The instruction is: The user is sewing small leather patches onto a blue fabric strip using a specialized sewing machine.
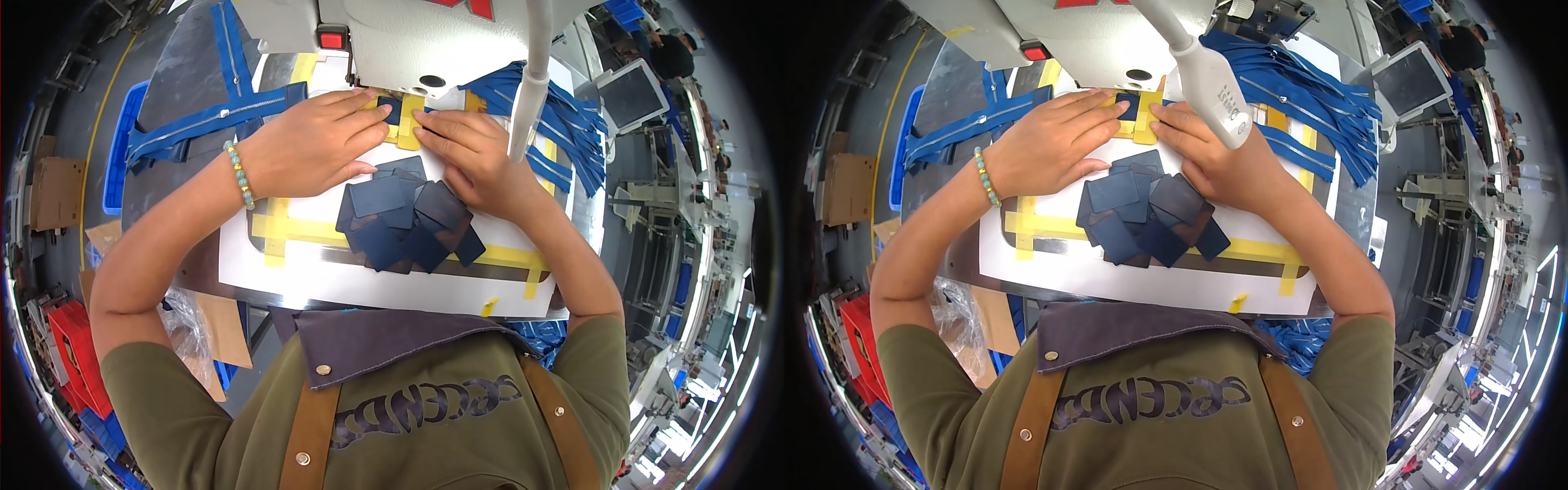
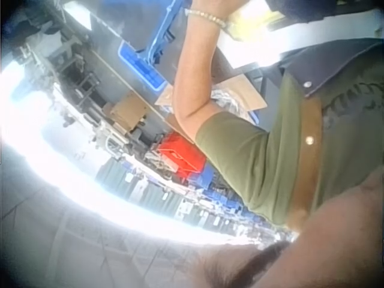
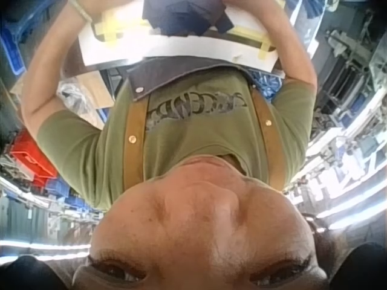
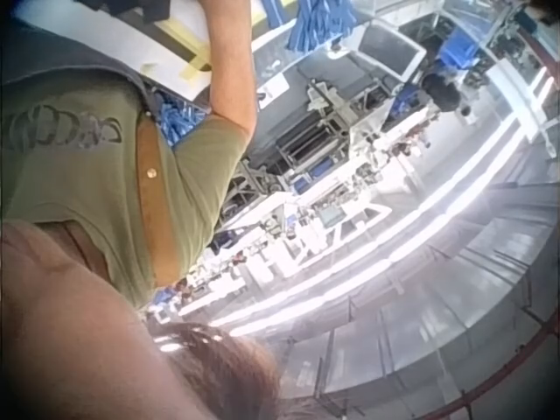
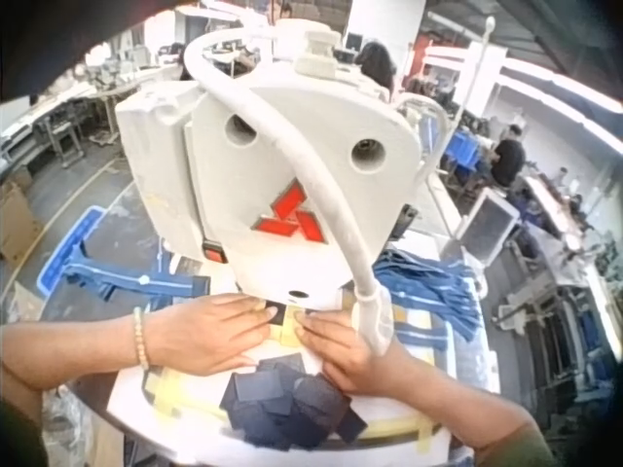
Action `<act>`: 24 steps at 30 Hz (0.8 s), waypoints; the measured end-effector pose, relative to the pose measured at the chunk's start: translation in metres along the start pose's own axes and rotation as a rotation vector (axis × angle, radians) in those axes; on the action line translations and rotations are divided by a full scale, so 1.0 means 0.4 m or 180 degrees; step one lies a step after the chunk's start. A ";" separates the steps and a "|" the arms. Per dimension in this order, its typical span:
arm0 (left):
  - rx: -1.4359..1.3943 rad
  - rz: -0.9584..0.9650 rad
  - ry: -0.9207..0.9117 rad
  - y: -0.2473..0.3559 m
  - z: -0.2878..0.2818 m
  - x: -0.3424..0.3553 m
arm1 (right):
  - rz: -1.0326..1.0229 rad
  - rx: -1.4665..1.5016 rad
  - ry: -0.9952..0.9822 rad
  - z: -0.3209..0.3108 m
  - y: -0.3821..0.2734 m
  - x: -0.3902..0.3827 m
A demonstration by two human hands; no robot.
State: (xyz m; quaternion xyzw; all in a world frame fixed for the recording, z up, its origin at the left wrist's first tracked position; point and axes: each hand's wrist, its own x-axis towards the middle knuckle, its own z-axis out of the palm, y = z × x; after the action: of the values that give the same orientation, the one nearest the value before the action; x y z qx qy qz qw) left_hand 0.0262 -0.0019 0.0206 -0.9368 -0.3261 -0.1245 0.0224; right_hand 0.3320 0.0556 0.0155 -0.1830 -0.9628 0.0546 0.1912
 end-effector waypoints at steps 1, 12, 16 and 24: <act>0.0013 0.0001 -0.0002 0.000 0.001 -0.004 | -0.0049 -0.0006 0.0055 0.001 -0.003 0.003; -0.0838 -0.0597 0.0320 -0.009 0.024 -0.028 | 0.0072 -0.0146 0.0275 0.001 -0.010 0.009; -0.1330 -0.0763 0.0220 -0.016 0.044 -0.037 | 0.0573 0.0017 -0.0028 -0.003 -0.013 0.000; -0.0561 -0.1163 0.0549 -0.032 0.030 -0.032 | 0.0725 0.0112 -0.0046 0.010 -0.011 -0.023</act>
State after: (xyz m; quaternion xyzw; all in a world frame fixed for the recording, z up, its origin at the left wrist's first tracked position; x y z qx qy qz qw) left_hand 0.0110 0.0019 0.0055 -0.8465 -0.4751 -0.2341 -0.0547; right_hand 0.3369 0.0482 0.0095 -0.2874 -0.9360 0.0942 0.1801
